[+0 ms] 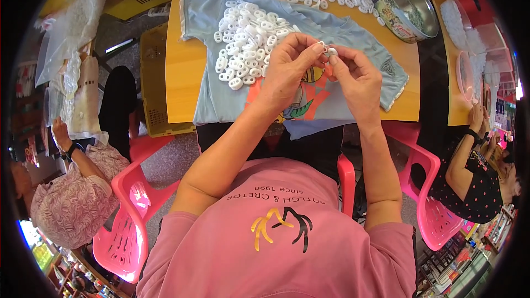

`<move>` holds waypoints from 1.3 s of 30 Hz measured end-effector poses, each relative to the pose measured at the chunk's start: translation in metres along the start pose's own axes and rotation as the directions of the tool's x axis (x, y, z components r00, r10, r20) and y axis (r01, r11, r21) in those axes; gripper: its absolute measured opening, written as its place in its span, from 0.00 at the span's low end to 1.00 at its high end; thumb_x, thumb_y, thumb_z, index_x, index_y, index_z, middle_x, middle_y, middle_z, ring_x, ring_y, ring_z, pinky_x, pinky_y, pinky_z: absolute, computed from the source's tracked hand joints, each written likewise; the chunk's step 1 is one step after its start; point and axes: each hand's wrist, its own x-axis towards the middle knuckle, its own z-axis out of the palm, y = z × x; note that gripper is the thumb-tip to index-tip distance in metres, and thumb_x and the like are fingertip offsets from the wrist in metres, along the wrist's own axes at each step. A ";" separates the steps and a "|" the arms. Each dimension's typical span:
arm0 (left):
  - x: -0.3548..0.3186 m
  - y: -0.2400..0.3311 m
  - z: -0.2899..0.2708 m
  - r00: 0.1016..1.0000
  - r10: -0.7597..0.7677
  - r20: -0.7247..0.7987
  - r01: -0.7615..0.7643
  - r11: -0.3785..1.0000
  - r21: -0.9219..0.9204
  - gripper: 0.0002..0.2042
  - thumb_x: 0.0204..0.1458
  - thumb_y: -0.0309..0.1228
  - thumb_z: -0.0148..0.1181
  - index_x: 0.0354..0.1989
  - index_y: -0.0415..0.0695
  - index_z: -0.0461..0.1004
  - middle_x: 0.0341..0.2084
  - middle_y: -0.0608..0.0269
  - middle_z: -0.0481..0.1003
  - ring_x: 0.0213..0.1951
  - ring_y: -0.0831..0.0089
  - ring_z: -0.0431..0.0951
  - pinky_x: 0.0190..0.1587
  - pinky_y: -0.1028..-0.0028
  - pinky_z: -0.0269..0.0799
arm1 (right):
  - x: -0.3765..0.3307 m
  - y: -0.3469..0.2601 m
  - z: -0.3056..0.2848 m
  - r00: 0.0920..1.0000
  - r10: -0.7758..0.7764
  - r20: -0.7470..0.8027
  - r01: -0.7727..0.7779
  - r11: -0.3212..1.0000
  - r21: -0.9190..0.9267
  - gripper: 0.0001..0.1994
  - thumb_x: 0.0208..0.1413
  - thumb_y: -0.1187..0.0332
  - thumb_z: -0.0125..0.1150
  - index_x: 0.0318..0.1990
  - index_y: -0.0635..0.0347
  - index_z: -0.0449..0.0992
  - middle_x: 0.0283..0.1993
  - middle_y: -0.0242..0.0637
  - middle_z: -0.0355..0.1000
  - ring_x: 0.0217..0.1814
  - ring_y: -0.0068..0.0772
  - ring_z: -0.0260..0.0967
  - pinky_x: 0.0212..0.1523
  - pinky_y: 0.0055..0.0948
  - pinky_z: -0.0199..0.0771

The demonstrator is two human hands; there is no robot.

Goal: Manually inspecting and sorting small white plastic rings on a workstation table.

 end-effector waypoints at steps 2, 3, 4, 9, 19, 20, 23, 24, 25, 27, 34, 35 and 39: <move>0.000 -0.001 -0.001 1.000 0.002 -0.009 -0.002 1.000 0.023 0.09 0.57 0.31 0.59 0.38 0.38 0.70 0.30 0.60 0.75 0.31 0.76 0.76 0.37 0.76 0.73 | 0.002 -0.005 -0.005 0.996 0.089 -0.006 -0.089 0.993 0.084 0.13 0.58 0.74 0.58 0.50 0.67 0.74 0.32 0.33 0.74 0.30 0.19 0.70 0.34 0.21 0.74; -0.001 -0.001 -0.001 1.000 0.011 -0.008 -0.011 0.998 0.056 0.09 0.57 0.31 0.58 0.38 0.38 0.70 0.30 0.60 0.75 0.31 0.76 0.76 0.36 0.77 0.73 | 0.003 -0.008 -0.006 0.984 0.179 -0.005 -0.176 0.970 0.165 0.13 0.59 0.74 0.57 0.50 0.67 0.74 0.33 0.33 0.74 0.30 0.19 0.70 0.34 0.22 0.75; -0.001 -0.001 0.000 1.000 0.018 -0.004 -0.018 0.996 0.087 0.09 0.57 0.31 0.58 0.38 0.38 0.70 0.29 0.60 0.75 0.31 0.76 0.76 0.36 0.77 0.73 | 0.003 -0.008 -0.007 0.984 0.179 -0.007 -0.176 0.970 0.165 0.13 0.59 0.74 0.57 0.50 0.67 0.74 0.33 0.33 0.74 0.30 0.19 0.70 0.34 0.22 0.75; -0.001 -0.001 0.003 0.999 0.046 0.001 -0.046 0.989 0.143 0.09 0.58 0.31 0.57 0.38 0.37 0.69 0.28 0.59 0.75 0.30 0.75 0.76 0.36 0.76 0.73 | 0.005 -0.009 -0.004 0.991 0.127 -0.032 -0.112 0.949 0.293 0.13 0.60 0.73 0.57 0.51 0.67 0.73 0.35 0.36 0.74 0.30 0.19 0.70 0.34 0.23 0.76; -0.001 -0.001 0.003 0.999 0.038 -0.019 -0.036 0.991 0.128 0.09 0.58 0.30 0.57 0.37 0.37 0.69 0.27 0.61 0.75 0.31 0.77 0.76 0.34 0.77 0.73 | 0.003 -0.011 -0.001 0.996 0.074 -0.051 -0.063 0.980 0.190 0.13 0.59 0.74 0.57 0.50 0.69 0.73 0.36 0.36 0.74 0.31 0.19 0.71 0.35 0.21 0.75; -0.001 -0.001 0.003 0.999 0.038 -0.020 -0.036 0.991 0.128 0.09 0.58 0.30 0.57 0.37 0.37 0.69 0.27 0.61 0.75 0.31 0.77 0.76 0.34 0.77 0.73 | 0.003 -0.011 0.000 0.996 0.070 -0.049 -0.060 0.982 0.179 0.13 0.59 0.74 0.57 0.50 0.69 0.73 0.36 0.36 0.74 0.30 0.19 0.72 0.35 0.21 0.75; -0.002 0.000 0.002 1.000 0.030 0.002 -0.030 0.992 0.122 0.09 0.57 0.31 0.57 0.37 0.37 0.70 0.28 0.62 0.75 0.31 0.78 0.75 0.35 0.78 0.73 | 0.003 -0.013 0.001 0.998 0.051 -0.045 -0.045 0.989 0.140 0.13 0.59 0.74 0.57 0.50 0.69 0.73 0.36 0.36 0.74 0.30 0.20 0.72 0.35 0.20 0.74; -0.002 0.001 0.003 1.000 0.024 -0.012 -0.022 0.991 0.134 0.09 0.57 0.31 0.57 0.37 0.37 0.70 0.28 0.62 0.75 0.31 0.79 0.75 0.35 0.78 0.72 | 0.003 -0.013 0.001 0.998 0.036 -0.043 -0.031 0.993 0.112 0.13 0.59 0.74 0.57 0.50 0.69 0.73 0.36 0.37 0.74 0.30 0.20 0.72 0.35 0.20 0.74; -0.002 0.002 0.003 1.000 0.018 -0.026 -0.014 0.989 0.146 0.09 0.57 0.31 0.58 0.37 0.37 0.70 0.28 0.63 0.75 0.31 0.79 0.75 0.35 0.78 0.72 | 0.003 -0.013 0.001 0.998 0.037 -0.041 -0.032 0.993 0.112 0.13 0.59 0.74 0.57 0.50 0.69 0.73 0.36 0.37 0.74 0.30 0.20 0.72 0.35 0.20 0.74; -0.002 -0.001 0.001 1.000 0.024 -0.019 -0.021 0.987 0.161 0.08 0.57 0.30 0.58 0.37 0.39 0.70 0.28 0.64 0.74 0.31 0.80 0.74 0.34 0.80 0.71 | 0.003 -0.013 0.001 0.998 0.013 -0.055 -0.009 0.997 0.072 0.13 0.60 0.74 0.56 0.50 0.69 0.73 0.37 0.37 0.74 0.30 0.19 0.72 0.35 0.20 0.74; -0.002 0.000 0.002 1.000 0.024 -0.013 -0.022 0.985 0.172 0.07 0.58 0.30 0.57 0.37 0.40 0.71 0.27 0.66 0.74 0.30 0.82 0.73 0.33 0.81 0.70 | 0.004 -0.014 0.000 0.999 0.004 -0.040 -0.002 0.999 0.041 0.12 0.59 0.74 0.57 0.49 0.69 0.73 0.37 0.36 0.74 0.31 0.18 0.71 0.34 0.18 0.72; -0.002 0.000 0.002 1.000 0.024 -0.013 -0.022 0.985 0.172 0.07 0.58 0.30 0.57 0.37 0.40 0.71 0.27 0.66 0.74 0.30 0.82 0.73 0.33 0.81 0.70 | 0.003 -0.015 0.000 1.000 -0.004 -0.029 0.004 0.999 0.032 0.12 0.59 0.74 0.57 0.49 0.69 0.74 0.37 0.36 0.74 0.31 0.18 0.71 0.34 0.18 0.72; -0.002 -0.001 0.001 1.000 0.022 -0.005 -0.021 0.986 0.166 0.07 0.58 0.30 0.57 0.37 0.39 0.70 0.27 0.66 0.74 0.30 0.82 0.73 0.32 0.81 0.70 | 0.004 -0.016 0.001 1.000 -0.015 -0.020 0.016 1.000 0.021 0.12 0.59 0.74 0.57 0.49 0.69 0.74 0.37 0.35 0.74 0.31 0.18 0.70 0.34 0.18 0.72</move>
